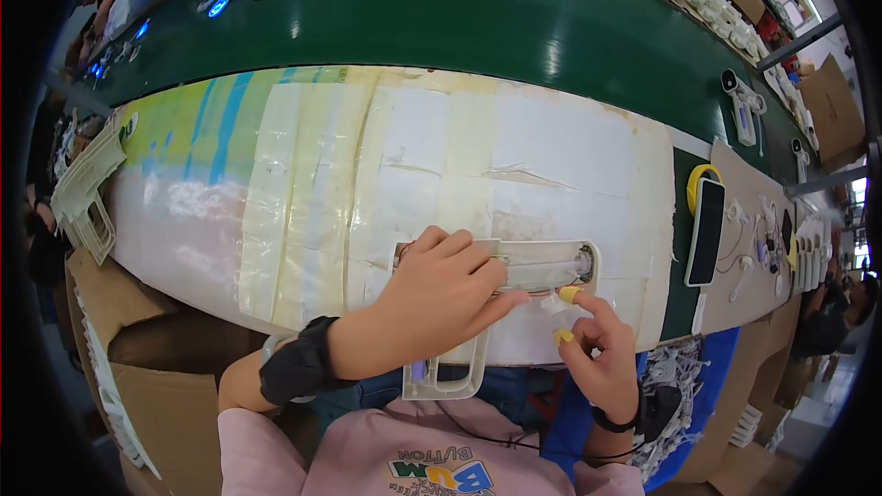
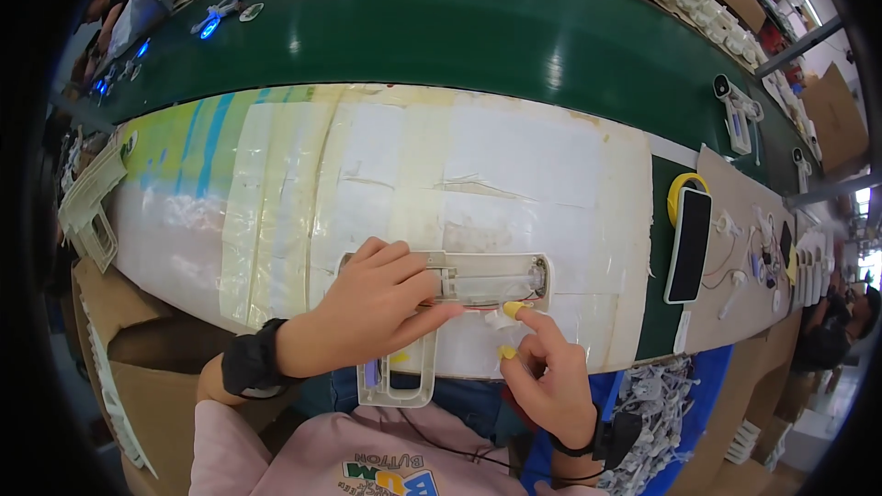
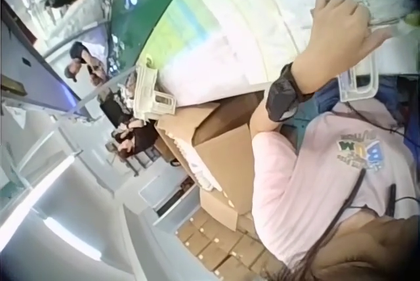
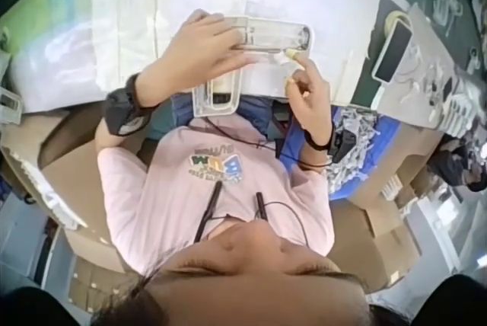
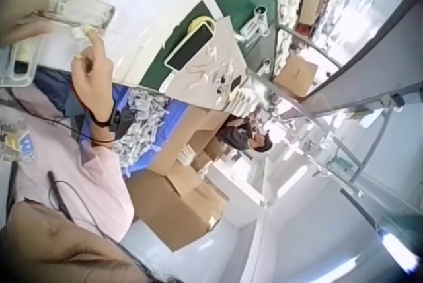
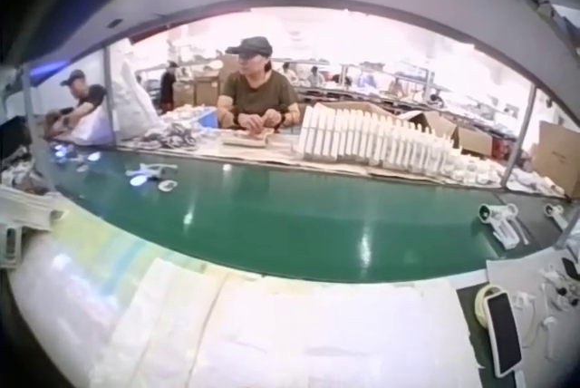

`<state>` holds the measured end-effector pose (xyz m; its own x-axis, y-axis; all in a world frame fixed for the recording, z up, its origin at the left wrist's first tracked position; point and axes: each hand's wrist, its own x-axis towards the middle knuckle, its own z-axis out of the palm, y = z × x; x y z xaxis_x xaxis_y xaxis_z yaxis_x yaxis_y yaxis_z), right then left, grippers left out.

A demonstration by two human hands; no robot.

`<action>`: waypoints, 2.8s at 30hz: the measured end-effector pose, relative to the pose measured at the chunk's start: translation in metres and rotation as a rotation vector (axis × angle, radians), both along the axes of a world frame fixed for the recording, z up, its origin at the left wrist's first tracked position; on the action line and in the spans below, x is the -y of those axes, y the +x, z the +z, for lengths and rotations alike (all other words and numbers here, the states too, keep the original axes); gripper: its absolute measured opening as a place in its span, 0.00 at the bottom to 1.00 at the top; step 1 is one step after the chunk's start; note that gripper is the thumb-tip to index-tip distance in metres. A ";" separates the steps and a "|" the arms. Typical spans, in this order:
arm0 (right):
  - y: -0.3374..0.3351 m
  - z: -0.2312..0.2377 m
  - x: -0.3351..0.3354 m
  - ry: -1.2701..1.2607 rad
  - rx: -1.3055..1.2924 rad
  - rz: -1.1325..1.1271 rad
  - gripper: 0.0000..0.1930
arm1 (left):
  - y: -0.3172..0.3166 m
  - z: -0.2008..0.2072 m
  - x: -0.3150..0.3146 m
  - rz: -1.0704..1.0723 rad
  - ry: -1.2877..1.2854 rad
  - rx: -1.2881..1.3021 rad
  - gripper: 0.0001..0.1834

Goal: Assembling the internal components and housing of hot glue guns on a production line.

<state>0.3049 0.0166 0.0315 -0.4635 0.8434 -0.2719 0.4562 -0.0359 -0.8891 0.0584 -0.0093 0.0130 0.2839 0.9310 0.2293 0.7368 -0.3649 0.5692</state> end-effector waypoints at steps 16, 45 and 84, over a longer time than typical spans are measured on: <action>-0.015 -0.046 -0.017 0.808 0.103 0.219 0.17 | 0.018 -0.025 -0.007 0.151 0.240 -0.009 0.09; -0.018 -0.035 -0.004 0.897 0.237 0.139 0.13 | 0.022 -0.006 0.003 0.145 0.121 0.037 0.10; -0.065 -0.023 -0.016 0.821 0.014 0.629 0.16 | -0.007 -0.012 0.014 0.295 0.146 -0.150 0.12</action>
<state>0.2396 0.0325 0.0088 -0.8858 0.3780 0.2692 0.1932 0.8278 -0.5267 0.0515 -0.0235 0.0014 0.0487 0.9386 0.3416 0.8941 -0.1934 0.4040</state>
